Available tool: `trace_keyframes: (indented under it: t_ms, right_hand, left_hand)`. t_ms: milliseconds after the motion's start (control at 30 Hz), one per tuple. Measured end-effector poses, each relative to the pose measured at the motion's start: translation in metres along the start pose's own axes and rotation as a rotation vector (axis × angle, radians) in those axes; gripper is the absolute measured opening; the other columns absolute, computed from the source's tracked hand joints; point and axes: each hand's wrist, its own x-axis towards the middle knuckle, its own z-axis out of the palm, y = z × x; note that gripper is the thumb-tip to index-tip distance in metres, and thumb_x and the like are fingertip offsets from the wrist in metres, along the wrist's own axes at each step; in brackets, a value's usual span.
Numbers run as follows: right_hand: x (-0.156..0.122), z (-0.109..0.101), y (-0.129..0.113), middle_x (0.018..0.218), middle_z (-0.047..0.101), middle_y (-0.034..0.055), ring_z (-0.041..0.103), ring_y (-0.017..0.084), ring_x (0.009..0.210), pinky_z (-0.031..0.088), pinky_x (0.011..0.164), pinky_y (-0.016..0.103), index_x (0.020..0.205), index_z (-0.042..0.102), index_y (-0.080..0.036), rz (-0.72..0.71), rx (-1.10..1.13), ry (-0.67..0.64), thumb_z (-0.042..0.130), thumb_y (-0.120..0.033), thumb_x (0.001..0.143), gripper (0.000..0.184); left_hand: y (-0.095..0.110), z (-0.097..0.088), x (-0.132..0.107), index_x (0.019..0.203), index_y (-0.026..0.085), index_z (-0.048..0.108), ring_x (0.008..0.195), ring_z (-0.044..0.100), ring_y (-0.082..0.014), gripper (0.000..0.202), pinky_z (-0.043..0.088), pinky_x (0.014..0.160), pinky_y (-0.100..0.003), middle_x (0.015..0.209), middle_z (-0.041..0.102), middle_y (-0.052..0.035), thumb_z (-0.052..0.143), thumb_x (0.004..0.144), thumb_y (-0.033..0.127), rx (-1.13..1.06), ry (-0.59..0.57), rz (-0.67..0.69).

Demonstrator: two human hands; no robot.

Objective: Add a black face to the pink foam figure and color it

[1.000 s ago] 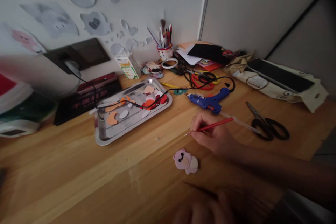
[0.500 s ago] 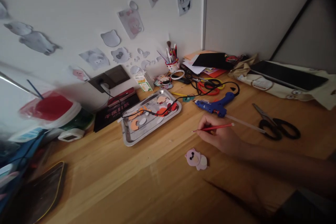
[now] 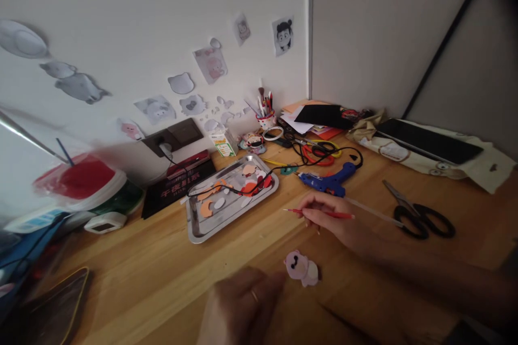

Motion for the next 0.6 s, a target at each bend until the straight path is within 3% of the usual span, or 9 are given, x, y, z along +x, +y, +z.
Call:
trace_keyframes:
  t_ms: [67, 167, 333, 467, 600]
  right_hand:
    - [0.0, -0.001, -0.005, 0.067, 0.053, -0.0022, 0.048, 0.011, 0.059, 0.037, 0.052, 0.023, 0.081, 0.058, -0.019, 0.034, -0.004, 0.012, 0.048, -0.029, 0.085, 0.015]
    - [0.001, -0.001, -0.006, 0.062, 0.047, -0.0038, 0.043, 0.01, 0.054, 0.032, 0.048, 0.022, 0.08, 0.058, -0.019, 0.05, -0.041, 0.006, 0.049, -0.031, 0.085, 0.016]
    - [0.002, 0.004, 0.003, 0.061, 0.047, -0.0041, 0.044, 0.011, 0.054, 0.032, 0.047, 0.023, 0.076, 0.057, -0.021, 0.025, -0.013, -0.036, 0.052, -0.032, 0.083, 0.014]
    - [0.001, 0.004, 0.006, 0.063, 0.049, -0.0037, 0.045, 0.011, 0.055, 0.034, 0.049, 0.024, 0.076, 0.056, -0.021, 0.052, -0.056, -0.06, 0.051, -0.031, 0.083, 0.014]
    - [0.001, 0.005, 0.005, 0.063, 0.048, -0.0035, 0.045, 0.011, 0.055, 0.034, 0.049, 0.023, 0.075, 0.055, -0.02, 0.054, -0.098, -0.073, 0.05, -0.031, 0.084, 0.016]
  left_hand:
    - [-0.013, -0.008, 0.018, 0.103, 0.021, 0.059, 0.061, 0.06, -0.0108, 0.021, 0.048, 0.053, -0.02, 0.069, 0.061, -0.001, 0.047, 0.088, 0.014, 0.028, 0.118, -0.109]
    - [-0.035, -0.011, 0.027, 0.094, 0.017, 0.061, 0.067, 0.062, -0.0136, 0.015, 0.051, 0.057, -0.023, 0.078, 0.065, -0.0049, 0.047, 0.088, 0.018, 0.115, 0.158, -0.199]
    - [-0.046, -0.001, 0.04, 0.106, 0.02, 0.058, 0.083, 0.06, -0.0181, 0.023, 0.052, 0.065, -0.028, 0.098, 0.062, -0.0067, 0.044, 0.088, 0.018, 0.197, -0.017, -0.182]
    - [-0.036, 0.006, 0.05, 0.103, 0.012, 0.059, 0.085, 0.057, -0.0263, 0.027, 0.051, 0.065, -0.037, 0.095, 0.062, -0.0139, 0.04, 0.084, 0.007, 0.198, -0.188, -0.122]
    - [-0.033, 0.008, 0.051, 0.091, 0.01, 0.062, 0.081, 0.056, -0.0265, 0.023, 0.048, 0.065, -0.038, 0.088, 0.063, -0.015, 0.042, 0.08, 0.006, 0.086, -0.212, -0.172]
